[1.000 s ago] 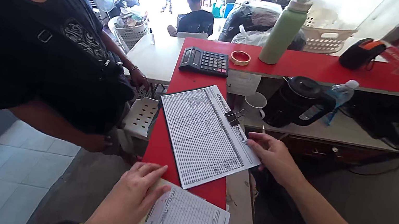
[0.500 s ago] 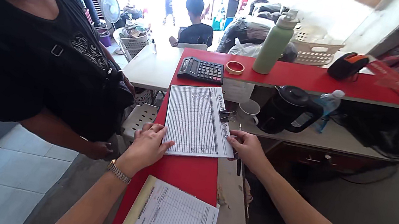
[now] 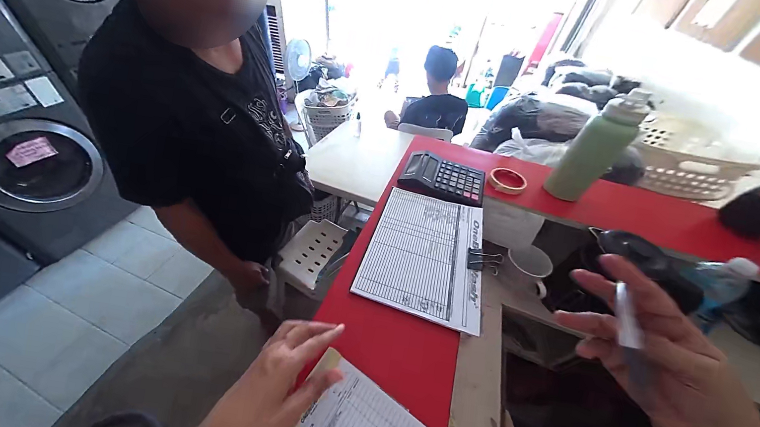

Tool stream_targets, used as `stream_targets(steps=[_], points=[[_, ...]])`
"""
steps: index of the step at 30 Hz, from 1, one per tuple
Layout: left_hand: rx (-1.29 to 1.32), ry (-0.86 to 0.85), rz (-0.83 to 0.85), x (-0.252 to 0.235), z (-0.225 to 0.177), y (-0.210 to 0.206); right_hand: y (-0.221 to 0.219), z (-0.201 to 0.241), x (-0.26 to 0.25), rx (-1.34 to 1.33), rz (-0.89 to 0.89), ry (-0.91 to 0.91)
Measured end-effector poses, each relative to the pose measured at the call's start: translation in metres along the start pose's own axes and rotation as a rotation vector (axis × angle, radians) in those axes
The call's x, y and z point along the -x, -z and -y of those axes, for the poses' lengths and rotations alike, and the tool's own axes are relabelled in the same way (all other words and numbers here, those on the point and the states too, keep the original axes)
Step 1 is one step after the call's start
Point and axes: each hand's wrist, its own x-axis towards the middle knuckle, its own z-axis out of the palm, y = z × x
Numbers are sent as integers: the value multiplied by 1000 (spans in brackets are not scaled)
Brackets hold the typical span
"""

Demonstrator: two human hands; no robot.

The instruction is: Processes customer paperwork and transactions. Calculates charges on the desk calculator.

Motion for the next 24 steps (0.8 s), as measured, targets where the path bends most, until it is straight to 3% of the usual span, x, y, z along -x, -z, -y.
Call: stream_targets(steps=[5,7,11,16,21,24], points=[[-62,108,-161,45,-9,-30,-44,-28,2,9,-69,236],[-90,145,-254,46,-10,-43,-75,-51,4,-9,-72,108],[-18,160,-360,29,-11,-53,-131,-88,8,-99,179,-180],[53,246,-394,37,-7,-62,-150,-121,24,-138,65,-334],[183,299,-407,40,-3,-60,-141,-124,20,-14,-38,-281],[157,300,-408,37,-3,-60,-154,-114,9,54,-2,-206]])
